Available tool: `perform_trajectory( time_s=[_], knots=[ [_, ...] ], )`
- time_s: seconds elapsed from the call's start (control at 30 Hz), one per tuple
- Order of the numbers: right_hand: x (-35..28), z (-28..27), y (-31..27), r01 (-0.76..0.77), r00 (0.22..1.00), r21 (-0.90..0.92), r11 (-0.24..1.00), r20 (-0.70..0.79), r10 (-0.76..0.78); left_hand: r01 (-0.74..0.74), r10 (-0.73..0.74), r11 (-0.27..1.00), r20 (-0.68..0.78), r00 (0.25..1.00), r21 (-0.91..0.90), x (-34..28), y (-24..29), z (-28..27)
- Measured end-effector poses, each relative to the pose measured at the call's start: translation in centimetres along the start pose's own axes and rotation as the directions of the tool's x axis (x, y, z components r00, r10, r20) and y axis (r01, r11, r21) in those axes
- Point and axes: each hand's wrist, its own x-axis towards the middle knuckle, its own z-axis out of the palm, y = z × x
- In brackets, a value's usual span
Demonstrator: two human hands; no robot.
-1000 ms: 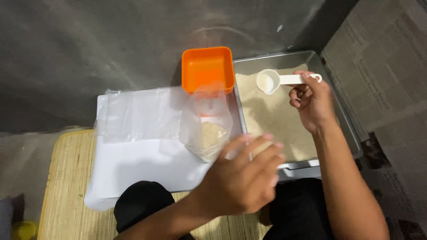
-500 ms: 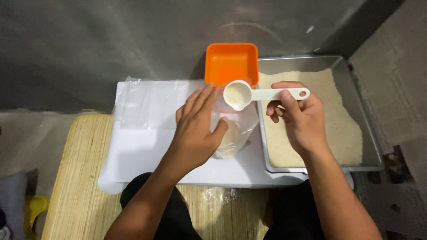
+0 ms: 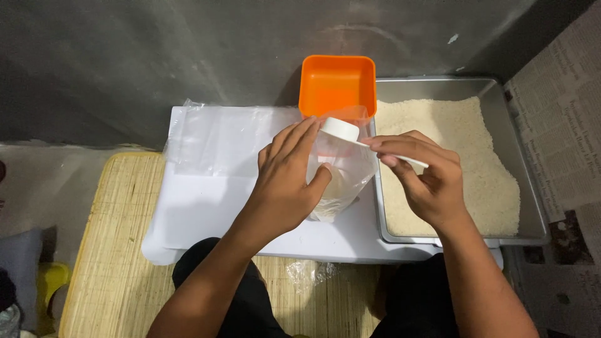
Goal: Scooping rice from a metal tray into a plastic bag using a measuring cup and weighing it on a scale.
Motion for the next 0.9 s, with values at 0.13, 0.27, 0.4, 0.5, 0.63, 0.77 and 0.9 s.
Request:
perform_trajectory(
  time_s=[0.13,0.27,0.4,0.5,0.63,0.77,0.9],
  knots=[
    [0.0,-0.3,-0.2,0.089,0.996,-0.144,0.986,0.033,-0.085,-0.008,0.008,1.000,-0.011,1.000,0.002,0.1,0.1,0.1],
    [-0.7,-1.4,0.9,0.119,0.993,-0.154,0.981,0.012,-0.118,-0.017,0.017,1.000,-0.021,1.000,0.022,0.2,0.5,0.5],
    [-1.6,-3.3,3.2,0.040,0.973,-0.076,0.996,-0.222,-0.056,-0.211,0.244,0.969,-0.357,0.902,0.129,-0.5,2.9,1.9],
    [-1.5,-4.9,5.7,-0.082,0.946,-0.041,0.996,-0.317,0.065,-0.491,0.443,0.871,-0.405,0.799,-0.015,-1.6,5.6,3.3],
    [-2.4,-7.4,11.8,-0.314,0.898,0.089,0.945,-0.297,0.326,-0.665,0.641,0.729,-0.177,0.747,-0.162,-2.9,7.8,7.6],
    [-4.4,-9.0,14.9,-0.486,0.839,-0.004,0.874,-0.282,0.465,-0.513,0.543,0.802,0.017,0.839,-0.306,-2.1,4.4,15.5],
    [-6.1,-9.9,16.8,-0.581,0.799,-0.069,0.811,-0.241,0.551,-0.230,0.252,0.951,0.085,0.964,-0.206,-0.5,1.5,19.0]
  ],
)
